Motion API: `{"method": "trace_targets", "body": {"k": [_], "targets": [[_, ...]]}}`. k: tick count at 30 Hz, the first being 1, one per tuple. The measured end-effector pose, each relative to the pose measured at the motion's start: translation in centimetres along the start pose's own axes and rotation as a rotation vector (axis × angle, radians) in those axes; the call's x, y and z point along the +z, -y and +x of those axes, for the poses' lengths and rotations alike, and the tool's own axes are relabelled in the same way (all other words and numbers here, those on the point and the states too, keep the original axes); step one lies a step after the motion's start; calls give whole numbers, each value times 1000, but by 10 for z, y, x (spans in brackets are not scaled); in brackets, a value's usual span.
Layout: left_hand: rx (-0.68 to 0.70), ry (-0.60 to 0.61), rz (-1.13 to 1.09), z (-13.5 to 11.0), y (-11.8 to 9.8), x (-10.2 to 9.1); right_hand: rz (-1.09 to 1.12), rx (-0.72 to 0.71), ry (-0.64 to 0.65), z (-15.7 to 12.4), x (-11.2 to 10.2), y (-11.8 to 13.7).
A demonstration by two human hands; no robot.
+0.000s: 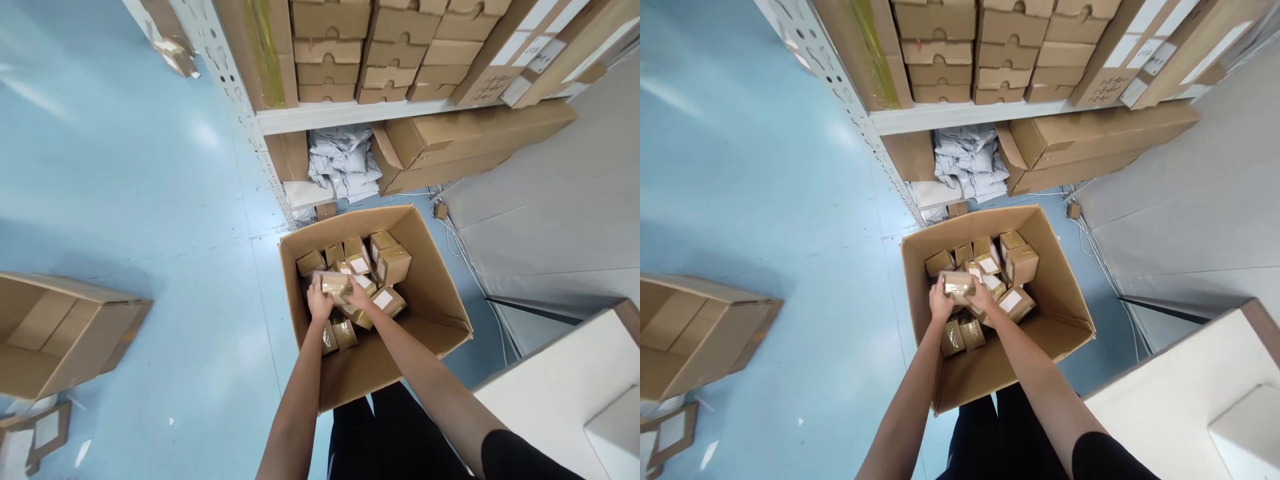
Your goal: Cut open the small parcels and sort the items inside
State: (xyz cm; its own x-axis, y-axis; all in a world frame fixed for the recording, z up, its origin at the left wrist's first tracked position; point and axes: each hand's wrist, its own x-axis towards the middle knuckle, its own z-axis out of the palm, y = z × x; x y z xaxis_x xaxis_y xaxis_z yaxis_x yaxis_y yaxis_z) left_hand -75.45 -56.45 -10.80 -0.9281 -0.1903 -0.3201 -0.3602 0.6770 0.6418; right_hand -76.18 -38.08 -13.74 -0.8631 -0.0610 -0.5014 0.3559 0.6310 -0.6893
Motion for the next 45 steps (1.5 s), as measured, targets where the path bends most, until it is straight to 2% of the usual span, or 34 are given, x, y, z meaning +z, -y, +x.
{"method": "trace_targets", "body": {"k": [4,10,14,17,22,25,27,30,33,35,37,40,42,45], "targets": [[72,87,66,-36,-33,-11,-129,91,-26,-54,-33,3],[113,208,78,-86,-60,-25,-372,115,-122,-139,-70,31],[201,250,55,-108,-80,-37,-450,131,-198,-180,-96,48],[294,231,49,-124,-101,-46,-441,108,-274,-206,-114,54],[482,163,72,-160,-147,-52,-335,52,-462,-259,-143,43],[625,175,61,-193,-180,-41,-274,62,-593,-304,-162,18],[725,193,48,-224,-202,-24,-244,94,-670,-341,-175,-8],[835,254,48,-283,-234,17,-190,150,-790,-408,-193,-61],[911,380,83,-357,-259,75,-89,204,-921,-488,-200,-129],[951,483,114,-412,-268,121,7,239,-991,-543,-195,-179],[965,625,169,-466,-268,169,121,285,-1000,-592,-180,-230],[932,902,321,-534,-250,232,342,441,-848,-650,-140,-296],[900,1023,410,-563,-232,261,467,537,-750,-676,-108,-328],[895,1042,433,-581,-208,281,505,581,-786,-698,-70,-355]]}}
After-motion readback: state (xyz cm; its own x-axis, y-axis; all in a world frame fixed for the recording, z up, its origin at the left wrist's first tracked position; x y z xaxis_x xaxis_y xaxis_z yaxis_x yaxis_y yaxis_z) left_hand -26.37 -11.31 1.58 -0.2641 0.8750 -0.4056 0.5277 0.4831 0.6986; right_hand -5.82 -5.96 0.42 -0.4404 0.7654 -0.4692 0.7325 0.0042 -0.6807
